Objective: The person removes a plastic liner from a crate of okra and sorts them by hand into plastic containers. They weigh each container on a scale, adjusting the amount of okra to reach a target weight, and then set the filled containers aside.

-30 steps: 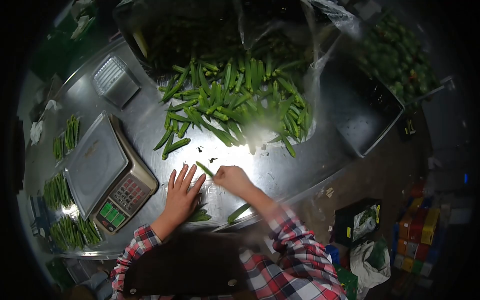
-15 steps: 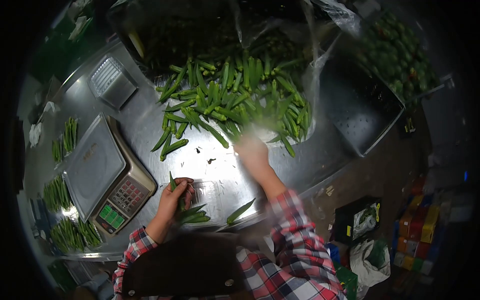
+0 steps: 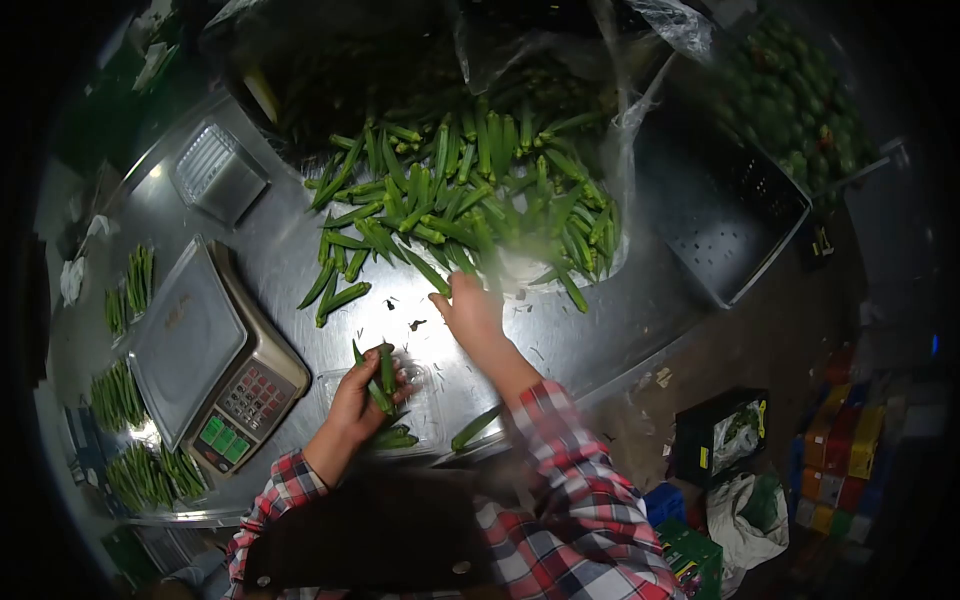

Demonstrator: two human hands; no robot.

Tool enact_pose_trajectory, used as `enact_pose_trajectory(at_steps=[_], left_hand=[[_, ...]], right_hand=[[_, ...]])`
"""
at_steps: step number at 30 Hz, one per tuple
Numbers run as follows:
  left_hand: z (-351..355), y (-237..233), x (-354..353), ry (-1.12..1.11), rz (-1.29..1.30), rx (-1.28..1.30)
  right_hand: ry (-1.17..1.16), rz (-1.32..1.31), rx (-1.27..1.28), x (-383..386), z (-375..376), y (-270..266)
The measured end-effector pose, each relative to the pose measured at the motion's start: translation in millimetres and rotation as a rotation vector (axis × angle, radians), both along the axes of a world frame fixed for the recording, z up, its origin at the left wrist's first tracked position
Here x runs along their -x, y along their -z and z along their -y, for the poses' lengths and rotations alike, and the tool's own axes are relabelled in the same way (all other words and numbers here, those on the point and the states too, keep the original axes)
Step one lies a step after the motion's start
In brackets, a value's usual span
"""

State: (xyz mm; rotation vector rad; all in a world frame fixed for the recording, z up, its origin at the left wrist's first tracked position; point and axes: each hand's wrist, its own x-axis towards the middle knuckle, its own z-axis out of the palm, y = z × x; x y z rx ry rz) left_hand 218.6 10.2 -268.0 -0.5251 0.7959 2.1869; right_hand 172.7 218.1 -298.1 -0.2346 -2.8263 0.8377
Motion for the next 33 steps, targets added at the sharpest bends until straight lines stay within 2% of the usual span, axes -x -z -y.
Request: enact_pose_trajectory(at_steps=[1,4,7,8,11,13,15,17,19,21,24,27,28,29,31,33], left_hand=[[1,0,1,-0.007,0.005,-0.011],[9,-4,2,-0.047,0.003,-0.029],[16,-1,5,-0.046,-0.012,-0.053],[13,-1,7,-0.043,0.013,-0.037],[-6,-11,10,-0.024,0.096,-0.009],[-18,-10,4,-0.023,0.116,-0.036],[-23,-1,0,-0.008,0.072,-0.098],[-28,-8,3,0.063,0.057,-0.045],[-26,-6,3,0.092,0.043,-0.004],[-22,-1,4,0.088,0.045,-0.034],[-23,7,6,0.073,0.032,-0.043],[-33,-2,11,0.027,0.078,-0.050],[-37,-6,14,0.006,0.103,-0.056],[-38,-4,15,0.043,0.113,-0.085],[-41,3,17,0.121,0.136,-0.144],[-38,16,15,0.165,0.101,-0.125]], right_hand=[[0.012,-0.021,-0.179,10,-1,2],[0.017,0.184,-0.052,18,-9,-4],[-0.048,0.303,0.527,-10,-25,-39],[-0.045,0.527,0.519,-18,-33,-32],[-0.026,0.588,0.295,-38,-42,-29],[-0.065,0.489,0.537,-55,-34,-43],[-0.292,0.575,0.589,-66,-17,-56],[-0.334,0.651,0.605,-64,-13,-65],[0.024,0.349,0.481,-48,-33,-47],[0.252,0.056,-0.007,-27,-53,-28],[0.178,0.040,-0.154,-14,-69,10],[0.130,0.214,0.217,-22,-62,-24],[0.038,0.282,0.455,-30,-56,-32],[-0.148,0.287,0.580,-38,-49,-38],[-0.181,0.336,0.559,-38,-40,-50],[0.139,0.142,0.219,-19,-52,-29]])
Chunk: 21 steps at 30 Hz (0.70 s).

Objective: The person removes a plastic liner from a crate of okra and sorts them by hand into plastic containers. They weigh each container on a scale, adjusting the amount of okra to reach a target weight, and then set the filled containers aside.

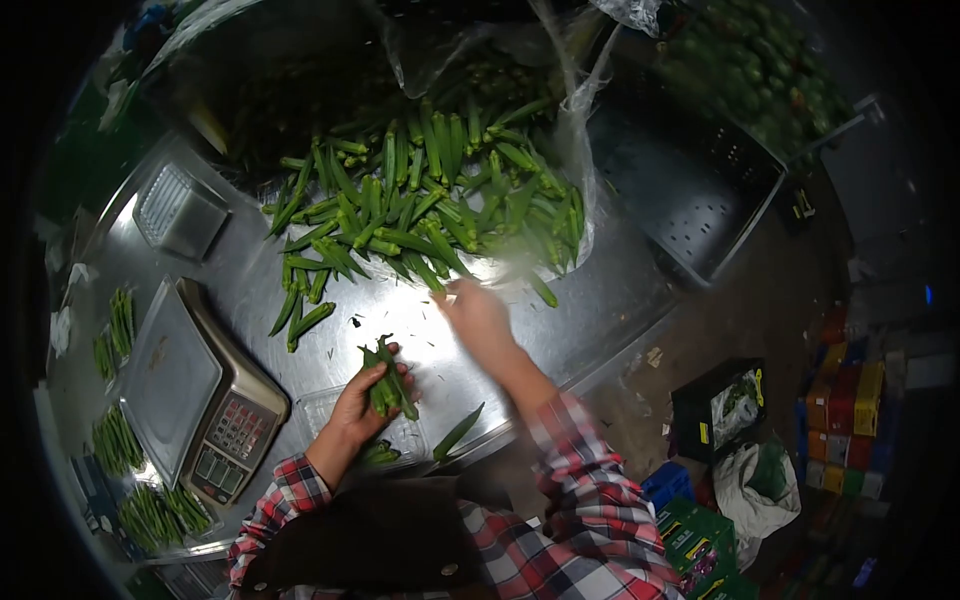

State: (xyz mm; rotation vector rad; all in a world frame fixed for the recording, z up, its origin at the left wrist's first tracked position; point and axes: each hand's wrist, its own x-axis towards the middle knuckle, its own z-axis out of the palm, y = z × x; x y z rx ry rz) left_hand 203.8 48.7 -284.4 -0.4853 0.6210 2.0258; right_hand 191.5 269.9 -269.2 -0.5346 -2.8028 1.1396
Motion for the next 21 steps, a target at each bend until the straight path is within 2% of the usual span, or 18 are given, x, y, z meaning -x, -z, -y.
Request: enact_pose_trajectory(at_steps=[2,4,6,9,12,13,14,16,18,20,21], left_hand=[[6,3,-2,0.050,-0.095,-0.017],[18,-23,5,0.114,-0.198,0.091],[44,-40,11,0.310,-0.591,0.471],[74,-62,7,0.573,-1.114,0.854],[99,-34,-9,0.808,-1.672,1.025],[99,-34,-14,0.883,-1.669,1.054],[100,-35,-18,0.842,-1.738,1.082],[104,-36,-26,0.759,-1.869,1.135],[115,-34,-36,0.644,-1.769,1.239],[129,-30,-47,0.491,-1.660,1.338],[136,-26,-54,0.394,-1.599,1.383]], right_hand=[[0.144,-0.085,-0.184,21,-18,22],[0.041,-0.021,-0.412,34,-28,43],[-0.014,-0.049,-0.408,35,-25,48],[-0.051,-0.053,-0.329,32,-23,36],[-0.120,-0.153,-0.167,24,-20,25],[-0.176,-0.146,-0.108,15,-13,15],[-0.234,-0.135,-0.052,5,-6,8],[-0.416,-0.067,-0.146,-9,15,2],[-0.511,-0.120,0.029,-29,38,-7],[-0.582,-0.045,0.105,-42,63,-14],[-0.641,-0.067,0.067,-47,74,-14]])
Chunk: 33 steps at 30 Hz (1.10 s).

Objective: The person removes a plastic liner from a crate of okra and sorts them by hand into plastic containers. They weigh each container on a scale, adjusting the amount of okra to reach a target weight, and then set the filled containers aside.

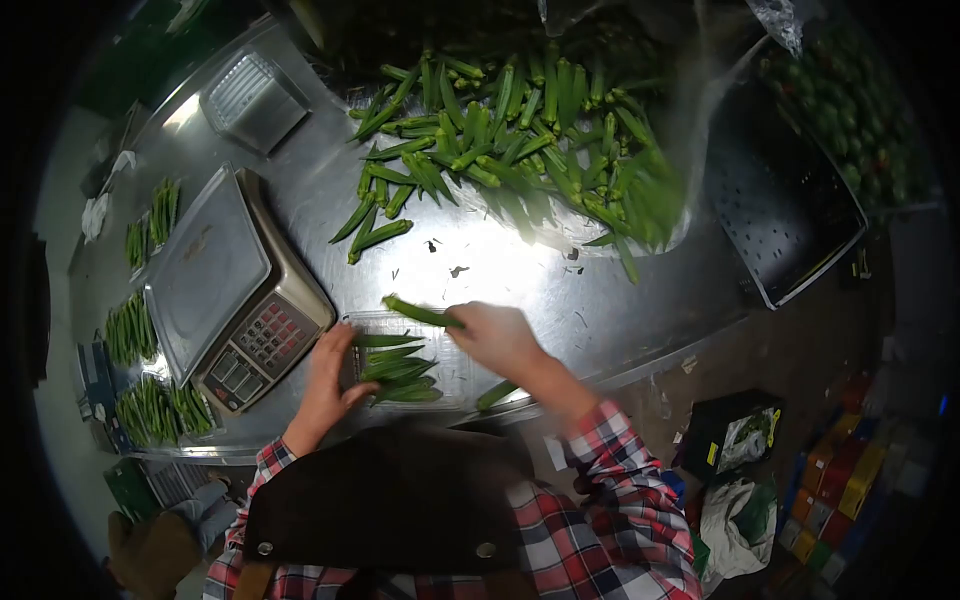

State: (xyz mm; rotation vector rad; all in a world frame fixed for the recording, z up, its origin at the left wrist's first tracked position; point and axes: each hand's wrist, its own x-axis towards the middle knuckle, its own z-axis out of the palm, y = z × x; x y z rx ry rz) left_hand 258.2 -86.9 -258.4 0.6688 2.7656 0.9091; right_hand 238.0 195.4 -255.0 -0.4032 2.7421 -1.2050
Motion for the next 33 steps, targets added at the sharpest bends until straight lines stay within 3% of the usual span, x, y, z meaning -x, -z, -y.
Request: enact_pose_trajectory(at_steps=[1,5,7,11,16,18,19,21,23,25,27,29,31,33], left_hand=[[4,2,-5,-0.093,-0.010,-0.041],[-1,0,-18,-0.041,-0.135,0.035],[-4,7,-19,0.113,-0.146,0.126],[-2,26,-19,0.141,-0.111,0.175],[-16,-2,-15,0.047,-0.069,-0.139],[-24,-8,-17,0.039,0.016,-0.319],[-29,2,-22,-0.020,0.220,-0.688],[-50,15,-31,-0.141,0.640,-1.120],[-71,12,-24,-0.070,0.964,-1.129],[-92,17,-18,-0.073,1.346,-1.222],[-107,7,-10,-0.105,1.506,-1.257],[-109,12,-7,-0.223,1.627,-1.302],[-103,23,-5,-0.278,1.656,-1.349],[-107,23,3,-0.364,1.633,-1.357]], right_hand=[[-0.056,-0.035,-0.030,-3,10,1],[-0.213,-0.022,-0.047,-9,31,12],[-0.140,-0.038,-0.029,-8,3,18],[-0.234,0.161,-0.270,-30,-58,-9],[-0.323,0.225,-0.432,-66,-58,15],[-0.220,0.293,-0.255,-64,-69,13],[-0.167,0.323,-0.163,-62,-74,10],[-0.064,0.334,0.047,-60,-78,5],[0.012,0.399,0.150,-60,-61,-8],[-0.118,0.533,0.255,-50,-39,-22],[-0.021,0.374,0.045,-26,-41,-18],[0.427,-0.059,-0.096,15,-66,9],[0.677,-0.311,-0.356,61,-91,6],[0.625,-0.281,-0.502,91,-113,25]])
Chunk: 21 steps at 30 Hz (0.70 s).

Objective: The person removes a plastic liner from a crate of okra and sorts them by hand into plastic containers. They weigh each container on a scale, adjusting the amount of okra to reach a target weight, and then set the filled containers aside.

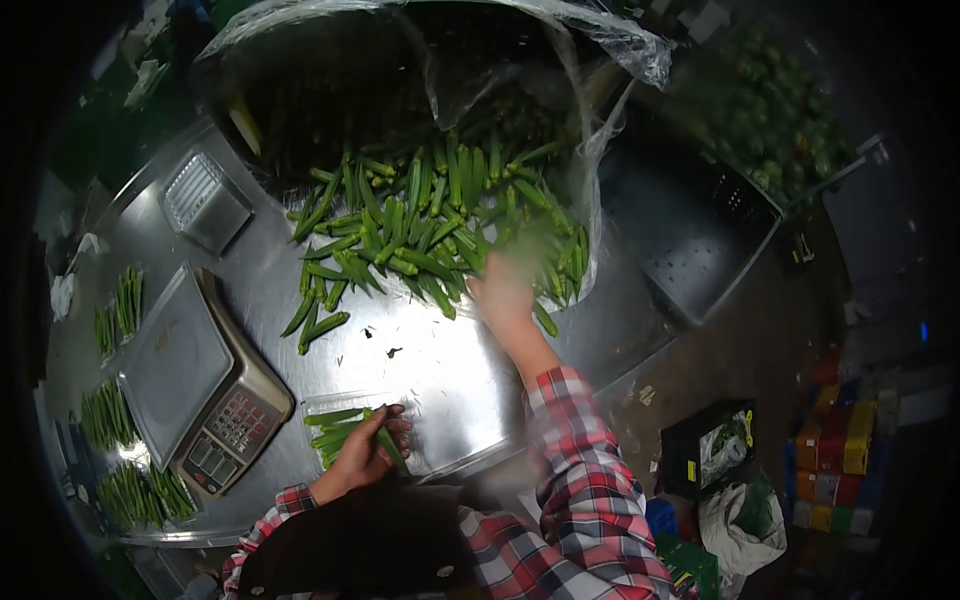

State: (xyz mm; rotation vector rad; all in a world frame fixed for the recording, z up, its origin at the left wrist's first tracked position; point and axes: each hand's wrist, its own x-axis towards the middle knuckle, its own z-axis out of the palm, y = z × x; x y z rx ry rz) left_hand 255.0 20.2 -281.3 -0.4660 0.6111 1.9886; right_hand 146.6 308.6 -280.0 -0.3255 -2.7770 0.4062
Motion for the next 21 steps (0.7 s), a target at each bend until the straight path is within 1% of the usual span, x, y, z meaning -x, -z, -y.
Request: enact_pose_trajectory(at_steps=[1,2,4,6,7,8,10,11,14,16,19,21], left_hand=[[-3,-7,7,-0.028,-0.004,0.054],[-6,-11,14,-0.055,-0.007,0.108],[-13,-15,31,-0.086,-0.064,0.077],[-27,-28,45,-0.124,-0.100,0.052],[-32,-30,51,-0.128,-0.126,-0.014],[-39,-31,56,-0.157,-0.116,-0.028],[-51,-32,63,-0.210,-0.091,-0.051],[-53,-29,67,-0.209,-0.102,-0.025],[-46,-12,69,-0.182,-0.064,-0.011],[-41,-7,68,-0.202,-0.059,-0.009],[-33,-12,68,-0.224,-0.055,0.007],[-30,-12,70,-0.247,-0.054,0.017]], right_hand=[[-0.008,0.043,-0.064,9,-6,2],[0.009,0.056,-0.020,10,-11,4],[0.046,0.088,0.071,1,-15,5],[0.059,0.055,0.561,-34,-4,-25],[-0.020,0.051,0.700,-52,6,-20],[-0.099,0.048,0.837,-68,16,-16],[-0.317,0.394,1.035,-82,33,-23],[-0.346,0.243,0.806,-75,41,-34],[-0.148,-0.086,0.549,-21,38,-13],[-0.087,-0.152,0.319,16,44,-9],[-0.193,0.083,0.170,46,42,4],[-0.280,0.053,0.248,38,38,1]])
